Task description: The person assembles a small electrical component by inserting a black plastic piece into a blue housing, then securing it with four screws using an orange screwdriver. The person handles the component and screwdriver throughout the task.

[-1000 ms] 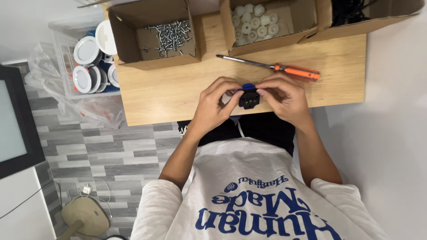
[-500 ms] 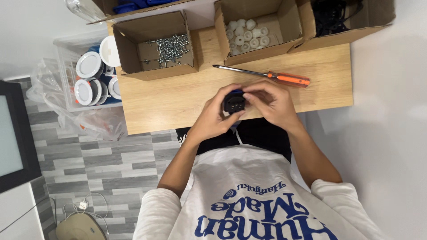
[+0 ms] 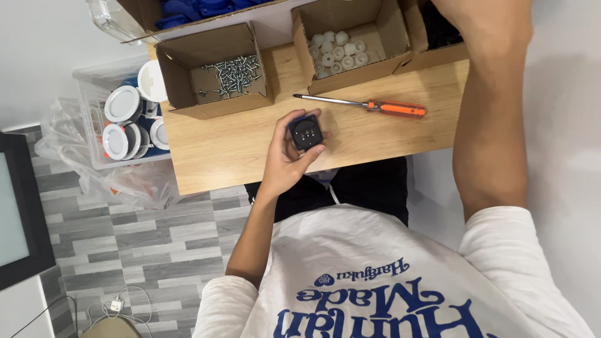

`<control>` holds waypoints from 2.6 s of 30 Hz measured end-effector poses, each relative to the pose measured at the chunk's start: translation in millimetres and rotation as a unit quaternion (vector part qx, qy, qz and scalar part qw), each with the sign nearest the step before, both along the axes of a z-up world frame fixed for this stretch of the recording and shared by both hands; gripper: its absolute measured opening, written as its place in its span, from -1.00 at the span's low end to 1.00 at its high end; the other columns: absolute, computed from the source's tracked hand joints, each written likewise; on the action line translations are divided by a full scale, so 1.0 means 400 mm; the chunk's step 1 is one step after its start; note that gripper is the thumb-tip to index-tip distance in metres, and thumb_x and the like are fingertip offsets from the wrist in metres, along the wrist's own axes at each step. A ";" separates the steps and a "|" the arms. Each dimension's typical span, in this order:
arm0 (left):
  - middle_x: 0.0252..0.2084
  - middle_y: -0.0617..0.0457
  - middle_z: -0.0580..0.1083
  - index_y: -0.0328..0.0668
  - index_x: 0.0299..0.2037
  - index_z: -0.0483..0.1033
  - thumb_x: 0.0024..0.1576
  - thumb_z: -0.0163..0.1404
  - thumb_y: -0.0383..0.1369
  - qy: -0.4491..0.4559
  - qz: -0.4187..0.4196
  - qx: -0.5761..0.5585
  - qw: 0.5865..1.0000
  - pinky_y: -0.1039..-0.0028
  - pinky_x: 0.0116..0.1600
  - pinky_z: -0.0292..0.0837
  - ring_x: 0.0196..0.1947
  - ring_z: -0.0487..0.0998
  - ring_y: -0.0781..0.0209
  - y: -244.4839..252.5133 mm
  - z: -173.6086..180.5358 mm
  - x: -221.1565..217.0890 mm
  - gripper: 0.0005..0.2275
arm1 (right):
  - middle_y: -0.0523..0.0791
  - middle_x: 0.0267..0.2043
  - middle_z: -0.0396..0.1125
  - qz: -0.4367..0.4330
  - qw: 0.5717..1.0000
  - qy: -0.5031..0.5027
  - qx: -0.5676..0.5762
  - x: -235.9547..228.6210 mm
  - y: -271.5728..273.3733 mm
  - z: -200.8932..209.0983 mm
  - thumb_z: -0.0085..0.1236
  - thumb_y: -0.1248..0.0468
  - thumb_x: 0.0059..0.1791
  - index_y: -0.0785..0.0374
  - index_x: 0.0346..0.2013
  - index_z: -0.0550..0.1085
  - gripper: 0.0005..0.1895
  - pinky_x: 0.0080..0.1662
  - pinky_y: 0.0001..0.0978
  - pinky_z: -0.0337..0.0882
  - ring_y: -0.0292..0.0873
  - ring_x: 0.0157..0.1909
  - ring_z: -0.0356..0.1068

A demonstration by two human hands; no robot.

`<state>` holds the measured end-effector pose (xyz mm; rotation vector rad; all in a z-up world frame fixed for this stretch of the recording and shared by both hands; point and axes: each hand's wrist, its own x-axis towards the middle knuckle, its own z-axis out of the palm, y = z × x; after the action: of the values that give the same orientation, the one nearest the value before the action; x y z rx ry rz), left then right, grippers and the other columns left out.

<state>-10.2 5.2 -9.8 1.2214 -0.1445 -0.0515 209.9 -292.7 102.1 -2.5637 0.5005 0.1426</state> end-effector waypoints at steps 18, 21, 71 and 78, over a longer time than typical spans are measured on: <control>0.66 -0.18 0.12 -0.08 0.68 -0.06 0.35 0.07 -0.73 -0.030 0.016 -0.055 0.998 0.17 0.54 0.54 0.35 0.60 -0.24 0.027 -0.026 -0.006 -0.25 | -0.19 -0.14 0.33 0.192 0.936 -0.271 0.120 -0.149 -0.097 -0.079 0.50 0.52 0.61 0.25 -0.05 0.37 -0.51 0.04 -0.33 0.38 -0.31 -0.06 0.32; 0.63 -0.35 0.19 0.03 0.68 -0.14 0.33 0.12 -0.69 -0.015 0.032 -0.078 0.996 0.16 0.52 0.53 0.43 0.47 0.07 0.027 -0.025 -0.011 -0.18 | 0.26 0.13 0.21 0.336 0.851 -0.355 0.191 -0.288 -0.032 0.004 0.35 0.82 0.38 0.61 0.47 0.21 -0.47 0.39 0.08 0.30 0.20 0.15 0.24; 0.06 0.01 0.65 -0.16 0.22 0.65 0.10 0.48 -0.24 -0.234 0.164 0.390 0.876 0.31 0.07 0.63 -0.08 0.67 0.05 -0.012 0.110 0.053 -0.51 | 0.10 0.19 0.50 0.425 0.825 -0.258 0.268 -0.377 0.167 -0.314 0.63 0.26 -0.13 0.37 0.30 0.53 -0.25 0.20 0.08 0.49 0.26 0.19 0.52; 0.08 0.00 0.65 -0.15 0.23 0.66 0.11 0.46 -0.26 -0.235 0.150 0.418 0.865 0.27 0.10 0.56 -0.06 0.64 0.02 -0.007 0.104 0.053 -0.52 | 0.14 0.19 0.50 0.424 0.823 -0.262 0.272 -0.382 0.173 -0.309 0.61 0.29 -0.09 0.41 0.29 0.52 -0.30 0.20 0.11 0.49 0.29 0.20 0.51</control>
<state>11.0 2.3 32.0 2.1040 -0.3797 0.5129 57.1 -223.4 -21.7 -1.9366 -0.8043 -0.1075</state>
